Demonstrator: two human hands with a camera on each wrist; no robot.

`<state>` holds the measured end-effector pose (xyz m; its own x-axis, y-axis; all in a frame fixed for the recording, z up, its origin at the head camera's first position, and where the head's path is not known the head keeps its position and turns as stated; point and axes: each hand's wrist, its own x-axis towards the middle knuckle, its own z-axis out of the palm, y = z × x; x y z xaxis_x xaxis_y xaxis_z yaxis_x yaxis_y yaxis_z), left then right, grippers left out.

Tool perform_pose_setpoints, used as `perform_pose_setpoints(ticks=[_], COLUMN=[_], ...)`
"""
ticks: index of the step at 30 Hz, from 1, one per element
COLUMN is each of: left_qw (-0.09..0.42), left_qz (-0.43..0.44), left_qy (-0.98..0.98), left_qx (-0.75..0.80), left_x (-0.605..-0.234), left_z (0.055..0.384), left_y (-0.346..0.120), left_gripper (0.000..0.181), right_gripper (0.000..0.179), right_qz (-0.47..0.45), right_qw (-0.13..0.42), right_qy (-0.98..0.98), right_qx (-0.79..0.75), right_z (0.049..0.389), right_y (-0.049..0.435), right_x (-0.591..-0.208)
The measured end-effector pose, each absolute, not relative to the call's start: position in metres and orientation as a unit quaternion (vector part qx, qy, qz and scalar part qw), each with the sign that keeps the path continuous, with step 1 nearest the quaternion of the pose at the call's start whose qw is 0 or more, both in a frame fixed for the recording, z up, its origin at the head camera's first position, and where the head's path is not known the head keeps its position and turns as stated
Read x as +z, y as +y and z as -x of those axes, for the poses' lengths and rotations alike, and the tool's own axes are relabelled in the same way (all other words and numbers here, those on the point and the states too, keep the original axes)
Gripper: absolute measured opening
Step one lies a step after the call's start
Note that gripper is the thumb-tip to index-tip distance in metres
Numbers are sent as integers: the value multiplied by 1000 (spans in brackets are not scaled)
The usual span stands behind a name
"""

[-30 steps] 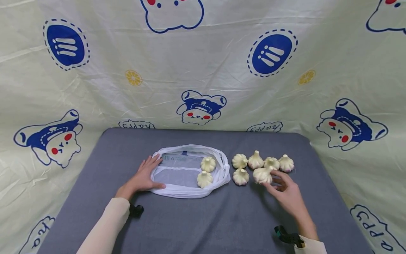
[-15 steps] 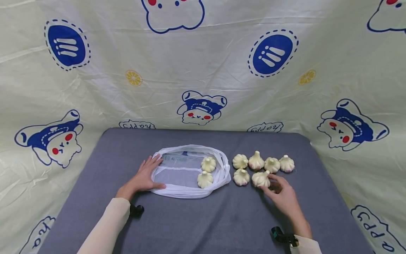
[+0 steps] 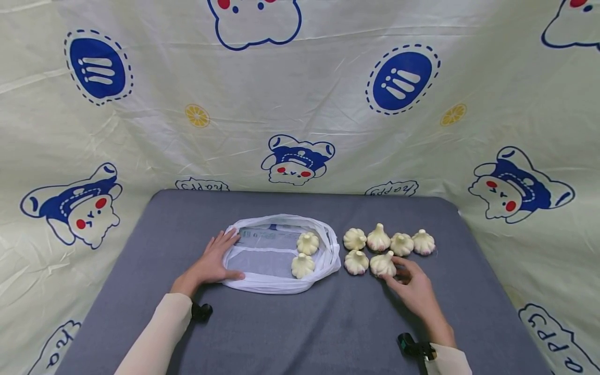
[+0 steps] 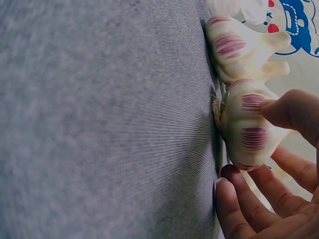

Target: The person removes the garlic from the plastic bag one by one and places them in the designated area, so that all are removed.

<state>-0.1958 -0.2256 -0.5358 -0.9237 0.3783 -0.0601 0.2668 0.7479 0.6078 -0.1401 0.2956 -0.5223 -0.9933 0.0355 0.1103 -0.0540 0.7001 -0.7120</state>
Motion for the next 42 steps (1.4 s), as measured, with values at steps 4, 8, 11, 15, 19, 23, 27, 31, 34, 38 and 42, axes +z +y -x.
perform_pose_setpoints(ticks=[4, 8, 11, 15, 19, 23, 27, 31, 34, 38, 42], left_qw=[89, 87, 86, 84, 82, 80, 79, 77, 77, 80, 82], left_qz=[-173, -175, -176, -176, -175, -175, -176, -178, -177, -175, -174], left_qy=[931, 930, 929, 930, 933, 933, 932, 932, 931, 931, 931], left_qx=[310, 312, 313, 312, 305, 303, 307, 307, 308, 309, 309], left_x=[-535, -534, -535, -535, -536, -538, -538, -538, -538, -538, -538], left_z=[195, 195, 195, 195, 196, 196, 196, 196, 195, 195, 195], left_y=[-224, -225, -225, -225, -225, -225, -225, -226, -226, -226, -225], left_gripper=[109, 108, 108, 109, 110, 110, 110, 110, 110, 110, 110], right_gripper=[53, 52, 51, 52, 54, 56, 56, 55, 56, 58, 59], right_qz=[-6, -8, -7, -6, 0, 5, 2, 0, -1, 5, 9], right_qw=[59, 56, 52, 46, 34, 26, 28, 32, 36, 39, 42], right_qy=[-918, -916, -916, -917, -918, -919, -920, -920, -920, -921, -919], right_qx=[392, 398, 398, 396, 394, 394, 392, 392, 391, 388, 392], right_z=[142, 143, 145, 145, 146, 145, 144, 144, 144, 144, 144], right_y=[296, 296, 295, 295, 296, 297, 297, 297, 297, 296, 297], right_x=[-523, -521, -518, -517, -518, -518, -517, -518, -518, -519, -521])
